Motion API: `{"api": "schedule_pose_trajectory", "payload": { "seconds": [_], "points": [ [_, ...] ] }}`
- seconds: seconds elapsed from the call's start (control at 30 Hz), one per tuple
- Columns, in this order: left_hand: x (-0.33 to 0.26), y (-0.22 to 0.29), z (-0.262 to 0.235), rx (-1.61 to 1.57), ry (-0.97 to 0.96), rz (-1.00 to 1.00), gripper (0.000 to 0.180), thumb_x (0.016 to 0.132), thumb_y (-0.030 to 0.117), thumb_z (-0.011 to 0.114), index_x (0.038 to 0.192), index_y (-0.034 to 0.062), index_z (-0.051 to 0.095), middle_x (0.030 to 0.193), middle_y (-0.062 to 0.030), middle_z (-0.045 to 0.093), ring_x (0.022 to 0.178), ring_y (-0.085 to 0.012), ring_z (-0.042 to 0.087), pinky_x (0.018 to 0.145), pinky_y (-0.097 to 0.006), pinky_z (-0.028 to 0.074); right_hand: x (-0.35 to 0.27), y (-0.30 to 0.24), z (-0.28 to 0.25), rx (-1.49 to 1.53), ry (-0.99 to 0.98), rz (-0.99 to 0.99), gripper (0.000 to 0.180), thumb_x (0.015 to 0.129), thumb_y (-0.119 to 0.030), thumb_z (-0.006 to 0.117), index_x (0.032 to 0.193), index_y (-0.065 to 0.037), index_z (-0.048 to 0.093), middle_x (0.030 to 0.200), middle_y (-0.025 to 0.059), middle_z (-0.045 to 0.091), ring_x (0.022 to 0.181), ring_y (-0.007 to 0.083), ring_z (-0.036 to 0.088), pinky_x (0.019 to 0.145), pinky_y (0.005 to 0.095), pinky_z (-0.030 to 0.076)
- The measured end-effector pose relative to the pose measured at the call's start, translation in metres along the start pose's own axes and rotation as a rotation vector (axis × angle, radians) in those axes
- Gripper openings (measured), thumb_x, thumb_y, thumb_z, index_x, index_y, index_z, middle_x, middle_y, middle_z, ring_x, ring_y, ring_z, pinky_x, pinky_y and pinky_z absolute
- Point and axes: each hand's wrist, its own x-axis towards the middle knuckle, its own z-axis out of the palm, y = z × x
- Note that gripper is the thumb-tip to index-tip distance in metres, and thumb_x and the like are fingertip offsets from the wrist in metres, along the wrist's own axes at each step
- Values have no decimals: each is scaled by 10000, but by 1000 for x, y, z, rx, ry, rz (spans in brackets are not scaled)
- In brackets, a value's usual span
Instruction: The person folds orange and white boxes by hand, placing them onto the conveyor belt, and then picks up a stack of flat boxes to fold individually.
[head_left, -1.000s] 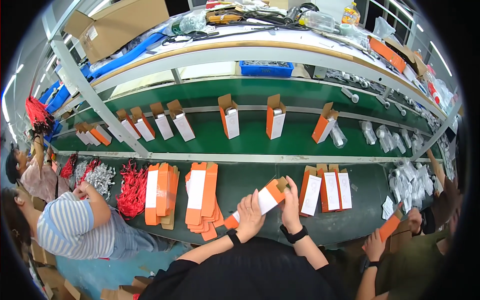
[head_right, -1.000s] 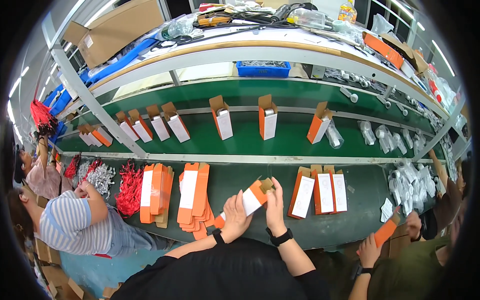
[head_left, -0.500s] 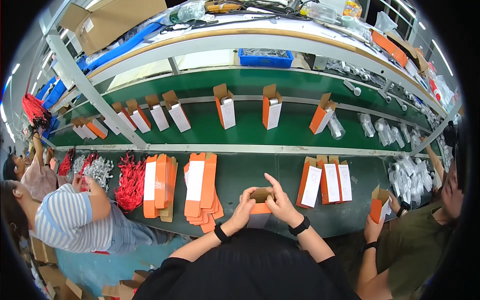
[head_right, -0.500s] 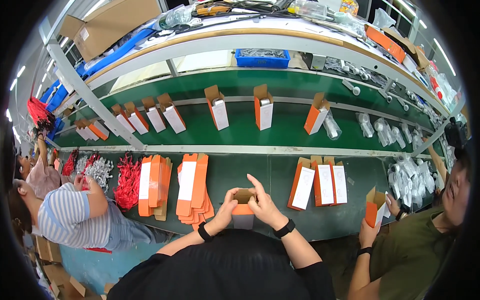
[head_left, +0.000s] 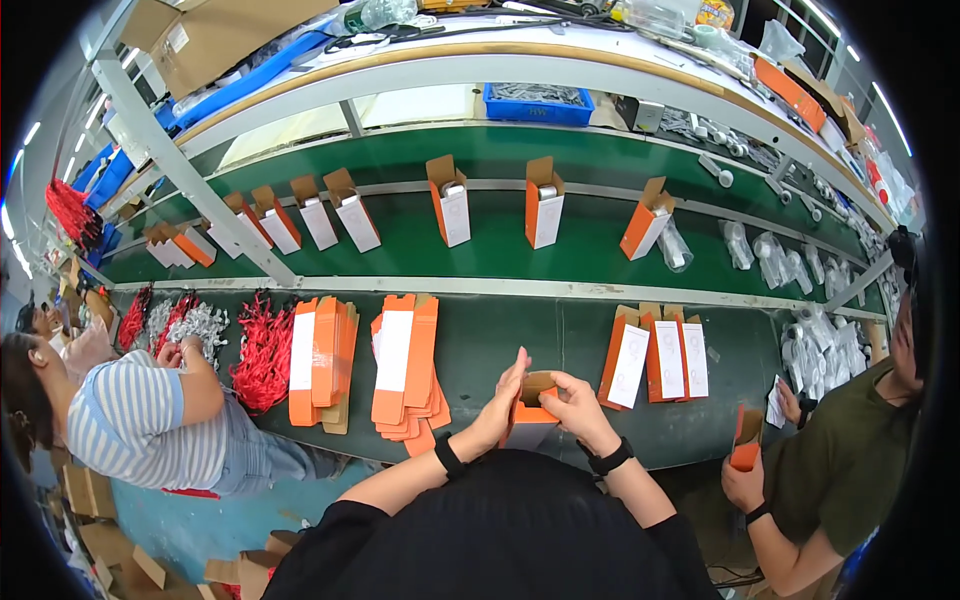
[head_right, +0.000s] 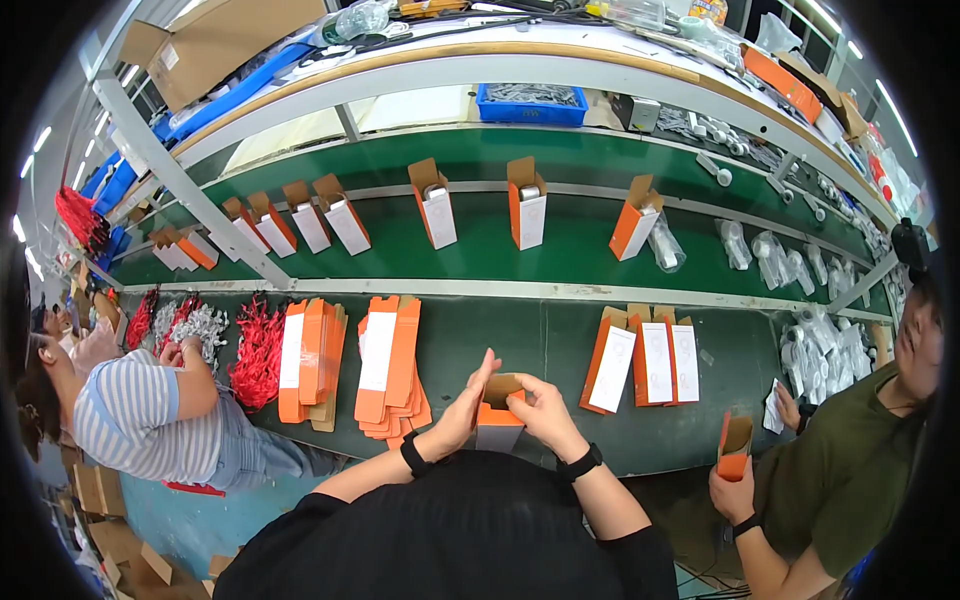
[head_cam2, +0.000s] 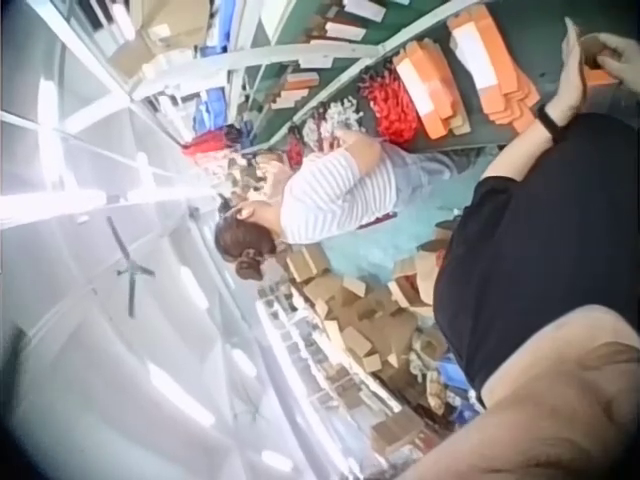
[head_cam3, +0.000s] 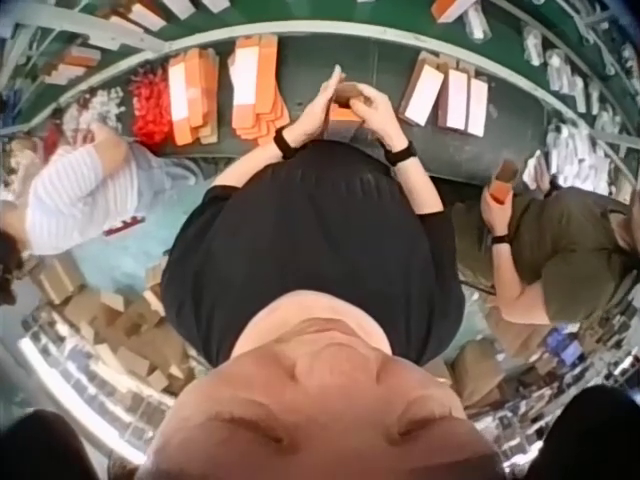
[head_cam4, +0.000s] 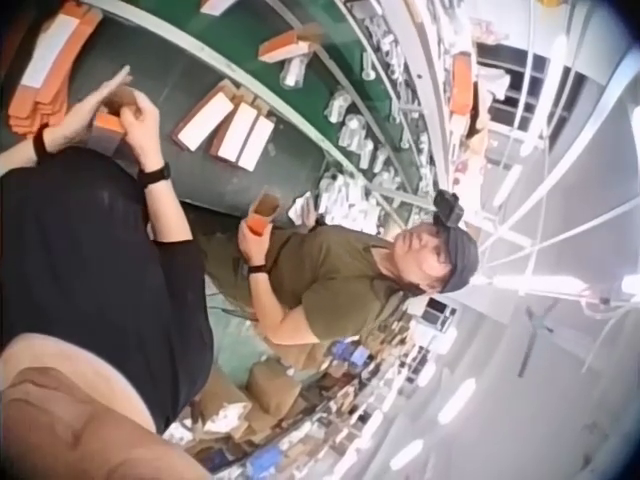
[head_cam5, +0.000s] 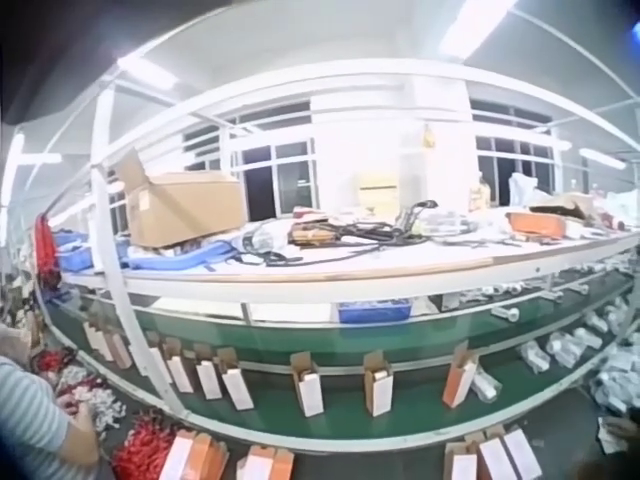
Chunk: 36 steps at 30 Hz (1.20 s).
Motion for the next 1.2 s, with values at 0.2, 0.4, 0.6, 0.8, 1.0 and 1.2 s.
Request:
{"api": "schedule_pose_trajectory", "payload": {
  "seconds": [0.2,0.4,0.6,0.8,1.0,1.2],
  "points": [
    [2,9,-5,252,-148,10,622,926,176,328,1490,70,87,1467,-156,258,1366,-248,245,1127,-360,153,4,28,0,-174,128,-566,371,886,-76,571,1256,-58,561,1039,53,582,676,48,551,421,218,397],
    [-7,6,2,152,-128,-52,628,905,181,375,1469,60,127,1365,-161,364,1299,-263,342,1098,-371,232,0,8,-5,59,17,-217,298,885,-84,576,1174,-9,569,1080,88,593,703,103,618,456,211,532],
    [-9,-3,-2,510,-252,-26,726,859,201,577,1422,60,140,1323,-187,386,1275,-303,375,1052,-384,316,1,-4,-15,-256,-27,-95,199,875,-84,596,1039,-1,520,828,95,650,578,142,628,410,248,507],
    [3,7,-2,636,-329,7,773,797,298,725,1327,27,232,1296,-235,399,1212,-364,444,983,-405,402,16,21,-16,-680,116,-440,173,825,-90,597,950,7,527,737,270,608,648,400,622,532,433,502],
    [-17,27,-3,716,-200,20,657,754,305,765,1244,30,425,1180,-163,546,1117,-319,541,934,-376,433,19,4,-33,-41,-348,-4,281,895,-223,625,1062,-5,567,806,118,659,629,141,654,455,262,488],
    [-2,35,5,922,-393,632,544,643,224,781,1117,97,546,1146,-83,548,1134,-276,490,1017,-441,352,8,21,-27,662,-357,184,518,977,-329,415,1397,-40,329,1347,137,467,1211,289,485,970,411,439]
  ]
}}
